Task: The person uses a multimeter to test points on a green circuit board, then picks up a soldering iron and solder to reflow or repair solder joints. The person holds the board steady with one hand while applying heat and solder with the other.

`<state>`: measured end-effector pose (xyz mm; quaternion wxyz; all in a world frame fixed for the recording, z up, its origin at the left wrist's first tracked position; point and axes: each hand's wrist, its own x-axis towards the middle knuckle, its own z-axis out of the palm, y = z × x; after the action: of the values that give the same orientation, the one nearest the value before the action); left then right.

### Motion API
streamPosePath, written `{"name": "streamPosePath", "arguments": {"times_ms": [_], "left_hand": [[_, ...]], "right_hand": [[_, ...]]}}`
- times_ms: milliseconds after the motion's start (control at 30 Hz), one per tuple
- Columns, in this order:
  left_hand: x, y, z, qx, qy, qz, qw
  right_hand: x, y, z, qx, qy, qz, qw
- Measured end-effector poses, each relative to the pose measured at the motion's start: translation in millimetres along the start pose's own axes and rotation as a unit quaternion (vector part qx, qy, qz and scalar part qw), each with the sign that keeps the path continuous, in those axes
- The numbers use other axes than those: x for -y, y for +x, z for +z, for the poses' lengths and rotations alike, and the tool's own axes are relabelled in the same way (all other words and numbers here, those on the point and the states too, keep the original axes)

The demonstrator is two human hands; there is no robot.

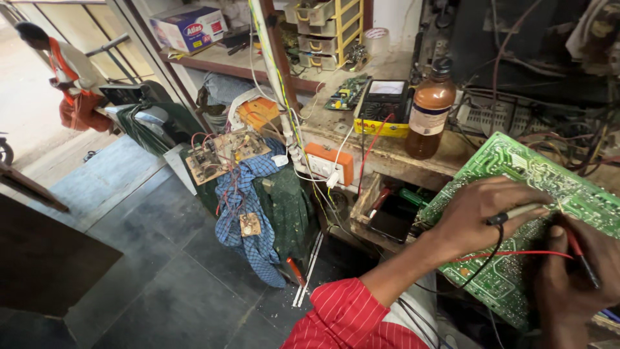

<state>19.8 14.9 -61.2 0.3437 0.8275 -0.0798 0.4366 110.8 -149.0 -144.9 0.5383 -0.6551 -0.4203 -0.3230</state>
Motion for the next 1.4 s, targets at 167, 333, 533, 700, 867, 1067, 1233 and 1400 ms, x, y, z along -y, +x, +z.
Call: {"name": "streamPosePath", "arguments": {"times_ms": [167, 333, 533, 700, 867, 1067, 1233, 1400], "left_hand": [[-4.2, -0.1, -4.3, -0.001, -0.006, 0.001, 1.000], [-12.7, 3.5, -11.9, 0.004, 0.001, 0.039, 0.999], [-33.9, 3.5, -2.1, -0.044, 0.030, 0.051, 0.997], [-41.0, 5.3, 7.6, -0.062, 0.062, 0.053, 0.995], [-42.2, 5.4, 13.8, -0.063, 0.082, 0.046, 0.994], [-41.4, 4.4, 19.6, -0.076, 0.101, 0.052, 0.991], [-40.5, 4.5, 20.7, -0.072, 0.115, 0.056, 0.989], [-41.5, 3.6, 19.7, -0.072, 0.112, 0.057, 0.989]], "right_hand": [[9.3, 7.6, 0.8, -0.005, 0.015, 0.005, 1.000], [27.4, 26.6, -6.1, -0.018, -0.050, -0.007, 0.999], [38.3, 37.2, -6.6, -0.059, 0.038, 0.066, 0.995], [37.1, 41.8, -11.1, -0.055, 0.061, 0.060, 0.995], [38.3, 44.5, -13.4, -0.058, 0.061, 0.062, 0.995], [40.0, 45.4, -14.2, -0.057, 0.077, 0.076, 0.992], [40.6, 45.8, -14.2, -0.054, 0.081, 0.073, 0.993], [41.8, 46.9, -14.4, -0.051, 0.088, 0.070, 0.992]]}}
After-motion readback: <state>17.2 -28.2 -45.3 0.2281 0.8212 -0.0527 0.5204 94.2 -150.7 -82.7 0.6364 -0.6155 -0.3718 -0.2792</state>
